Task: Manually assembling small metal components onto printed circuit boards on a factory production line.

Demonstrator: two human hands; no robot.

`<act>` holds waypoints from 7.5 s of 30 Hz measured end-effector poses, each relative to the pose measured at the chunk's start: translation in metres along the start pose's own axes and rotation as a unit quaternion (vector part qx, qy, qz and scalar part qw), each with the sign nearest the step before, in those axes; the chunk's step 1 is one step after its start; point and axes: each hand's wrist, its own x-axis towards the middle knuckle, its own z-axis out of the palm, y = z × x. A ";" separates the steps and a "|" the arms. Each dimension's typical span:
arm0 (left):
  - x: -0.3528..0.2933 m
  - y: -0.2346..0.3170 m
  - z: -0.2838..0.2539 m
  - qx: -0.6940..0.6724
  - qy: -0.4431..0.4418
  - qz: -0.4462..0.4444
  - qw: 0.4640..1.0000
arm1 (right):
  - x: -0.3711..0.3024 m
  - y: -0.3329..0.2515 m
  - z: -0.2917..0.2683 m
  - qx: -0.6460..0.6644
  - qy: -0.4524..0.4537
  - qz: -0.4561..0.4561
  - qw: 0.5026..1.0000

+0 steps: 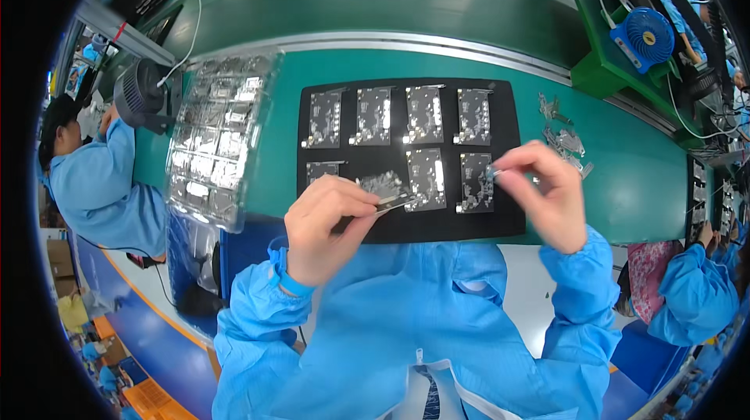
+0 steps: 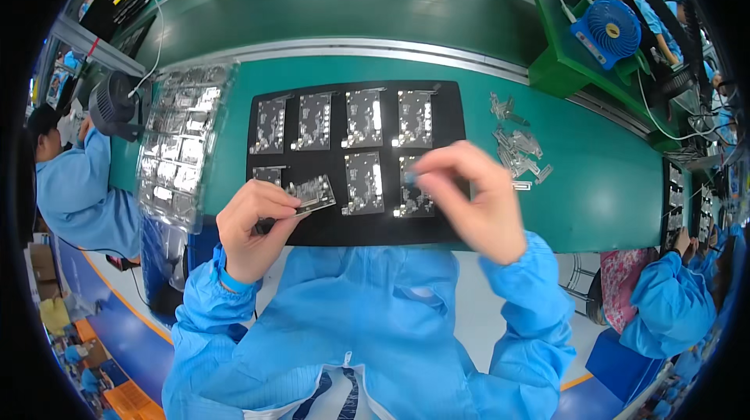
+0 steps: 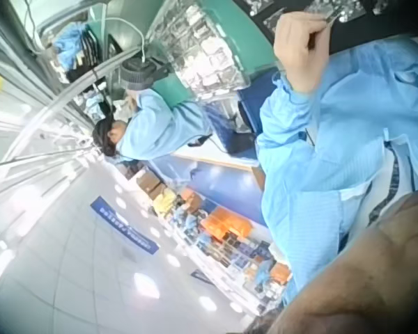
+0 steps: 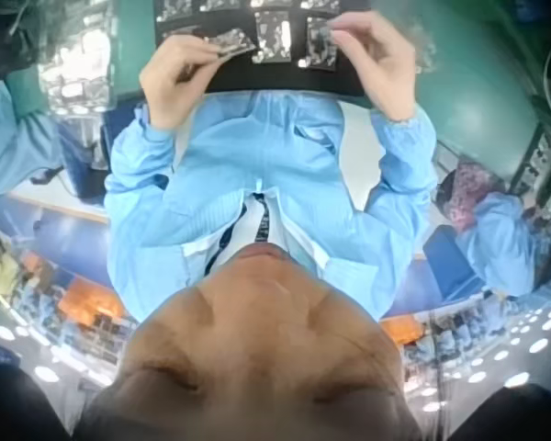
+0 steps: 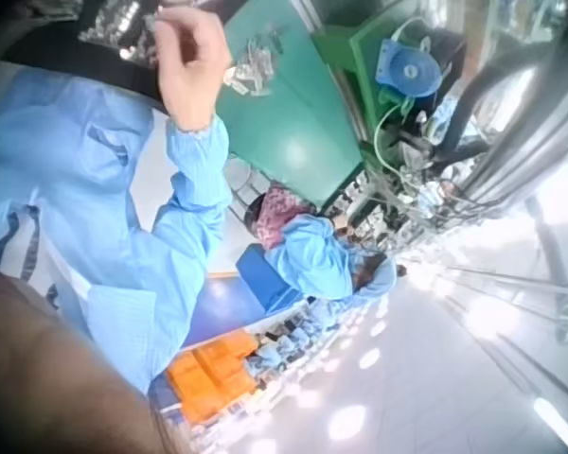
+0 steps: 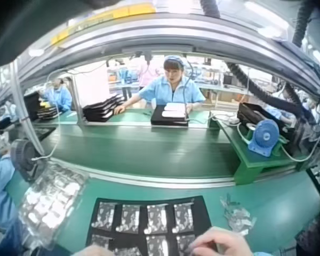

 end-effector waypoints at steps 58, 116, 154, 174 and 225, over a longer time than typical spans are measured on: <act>0.016 -0.006 0.049 0.241 -0.193 0.029 0.951 | -0.045 0.079 -0.042 -0.381 0.100 -0.040 0.918; 0.016 0.011 0.043 0.063 -0.071 0.162 0.982 | -0.006 0.011 0.033 0.039 -0.085 -0.084 0.992; 0.036 0.002 0.110 0.248 -0.225 0.065 0.940 | -0.081 0.091 -0.051 -0.186 0.219 0.176 0.942; 0.034 0.026 0.087 -0.024 -0.140 0.128 0.982 | -0.060 0.018 -0.033 0.062 -0.006 0.052 0.997; -0.061 -0.024 -0.036 0.123 -0.003 -0.342 0.932 | -0.032 0.081 -0.022 -0.088 0.070 0.184 0.977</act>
